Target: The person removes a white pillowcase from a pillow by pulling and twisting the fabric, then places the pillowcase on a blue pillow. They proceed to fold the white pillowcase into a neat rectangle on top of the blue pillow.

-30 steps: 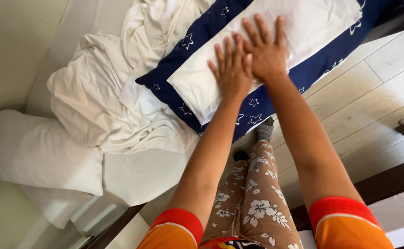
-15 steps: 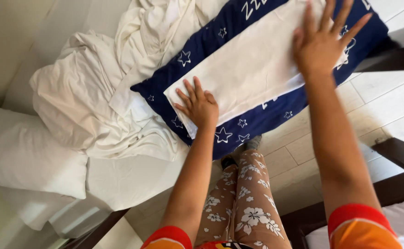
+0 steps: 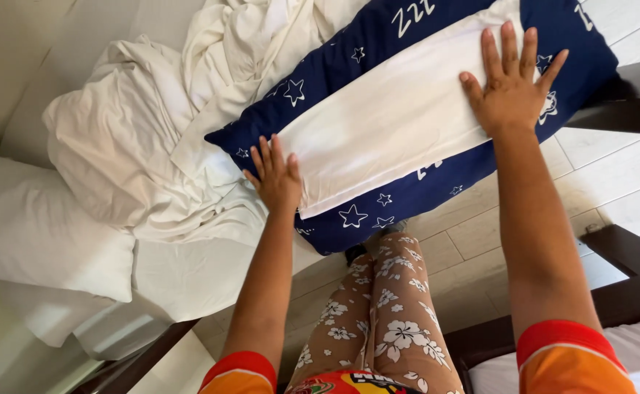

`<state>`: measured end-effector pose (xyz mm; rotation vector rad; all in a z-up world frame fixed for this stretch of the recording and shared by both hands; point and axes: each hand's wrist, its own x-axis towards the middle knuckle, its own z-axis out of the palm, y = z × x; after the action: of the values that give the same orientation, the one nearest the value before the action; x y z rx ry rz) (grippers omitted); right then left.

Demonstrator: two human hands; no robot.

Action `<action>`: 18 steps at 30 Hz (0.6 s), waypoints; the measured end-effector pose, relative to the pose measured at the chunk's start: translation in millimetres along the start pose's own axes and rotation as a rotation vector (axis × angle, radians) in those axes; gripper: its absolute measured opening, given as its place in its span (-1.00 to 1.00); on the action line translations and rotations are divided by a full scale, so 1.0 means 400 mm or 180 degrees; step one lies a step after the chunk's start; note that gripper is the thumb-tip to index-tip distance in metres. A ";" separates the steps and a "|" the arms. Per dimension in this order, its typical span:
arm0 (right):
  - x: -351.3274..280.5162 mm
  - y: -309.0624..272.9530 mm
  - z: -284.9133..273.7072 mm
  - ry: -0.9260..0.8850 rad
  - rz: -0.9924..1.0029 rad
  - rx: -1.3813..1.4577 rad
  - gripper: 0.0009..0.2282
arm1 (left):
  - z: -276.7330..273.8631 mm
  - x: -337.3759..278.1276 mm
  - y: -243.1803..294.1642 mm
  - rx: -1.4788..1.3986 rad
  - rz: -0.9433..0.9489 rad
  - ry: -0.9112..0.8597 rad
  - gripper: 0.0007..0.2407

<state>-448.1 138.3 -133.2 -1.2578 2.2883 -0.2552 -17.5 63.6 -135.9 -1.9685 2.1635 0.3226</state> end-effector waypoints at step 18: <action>-0.219 -0.295 0.220 0.0540 -0.1196 0.0166 -0.47 | -0.224 -0.135 0.132 -0.5014 -0.1107 -0.0221 -0.42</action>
<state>-277.3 152.7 -131.2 -1.6901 2.1481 -0.5686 -65.1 93.6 -33.1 -2.6650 1.3408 2.4806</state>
